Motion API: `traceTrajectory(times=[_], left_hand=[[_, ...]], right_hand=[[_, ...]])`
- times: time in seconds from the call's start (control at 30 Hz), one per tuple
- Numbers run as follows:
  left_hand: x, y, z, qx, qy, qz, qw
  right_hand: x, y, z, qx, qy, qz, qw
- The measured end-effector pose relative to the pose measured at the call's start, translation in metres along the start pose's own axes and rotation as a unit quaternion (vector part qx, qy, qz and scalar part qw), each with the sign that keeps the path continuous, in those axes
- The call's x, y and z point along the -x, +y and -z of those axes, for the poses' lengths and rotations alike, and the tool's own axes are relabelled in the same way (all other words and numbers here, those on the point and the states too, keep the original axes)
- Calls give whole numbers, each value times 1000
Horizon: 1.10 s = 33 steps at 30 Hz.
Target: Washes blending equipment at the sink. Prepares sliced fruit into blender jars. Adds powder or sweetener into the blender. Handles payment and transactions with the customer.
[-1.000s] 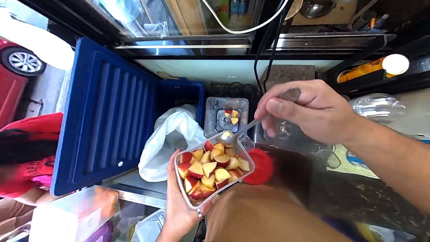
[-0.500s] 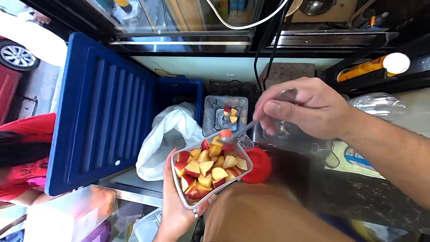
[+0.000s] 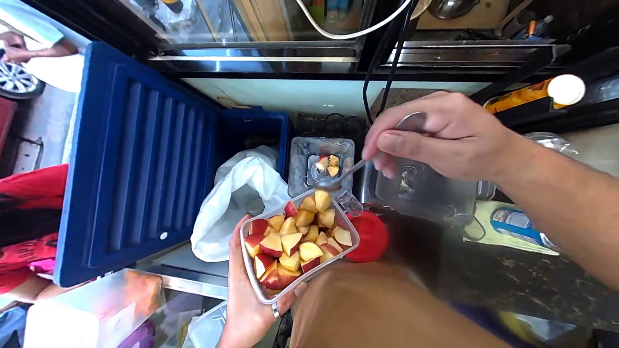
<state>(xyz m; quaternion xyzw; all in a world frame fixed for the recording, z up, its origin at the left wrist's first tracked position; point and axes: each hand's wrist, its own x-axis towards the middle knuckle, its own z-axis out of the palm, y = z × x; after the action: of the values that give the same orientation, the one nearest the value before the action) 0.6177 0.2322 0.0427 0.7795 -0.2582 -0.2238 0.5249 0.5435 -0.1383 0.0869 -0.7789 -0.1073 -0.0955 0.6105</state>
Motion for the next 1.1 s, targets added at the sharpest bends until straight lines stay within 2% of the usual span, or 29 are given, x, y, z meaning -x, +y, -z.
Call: traceTrajectory(times=[0.07,0.2,0.4,0.53,0.73,0.83,0.93,1.1], left_hand=[[0,1,1,4,1,2,1000],[-1,-1,1,13,-3,-1,1000],[-1,2,2,-6,2,-1,1000],[-1,4,1,-25,8,2,1000],[0,5,-1,-11,8,8,1000],[0,6,-2,-5,7,7,1000],[0,7,-3,-2,10,7,1000],[1,9,-1,-23,8,14,1000]], right_hand=[[4,-11,-11,-38,-27,-14,999],[10,-1,-32,44,-110,-9,993],[3,8,-14,2,-67,-29,997],[-4,10,4,-17,-49,-7,999],[-6,0,12,-39,40,-11,998],[4,-9,-19,-28,1,-49,998],[10,7,-40,0,-53,-33,998],[11,18,-29,30,-51,-11,998]])
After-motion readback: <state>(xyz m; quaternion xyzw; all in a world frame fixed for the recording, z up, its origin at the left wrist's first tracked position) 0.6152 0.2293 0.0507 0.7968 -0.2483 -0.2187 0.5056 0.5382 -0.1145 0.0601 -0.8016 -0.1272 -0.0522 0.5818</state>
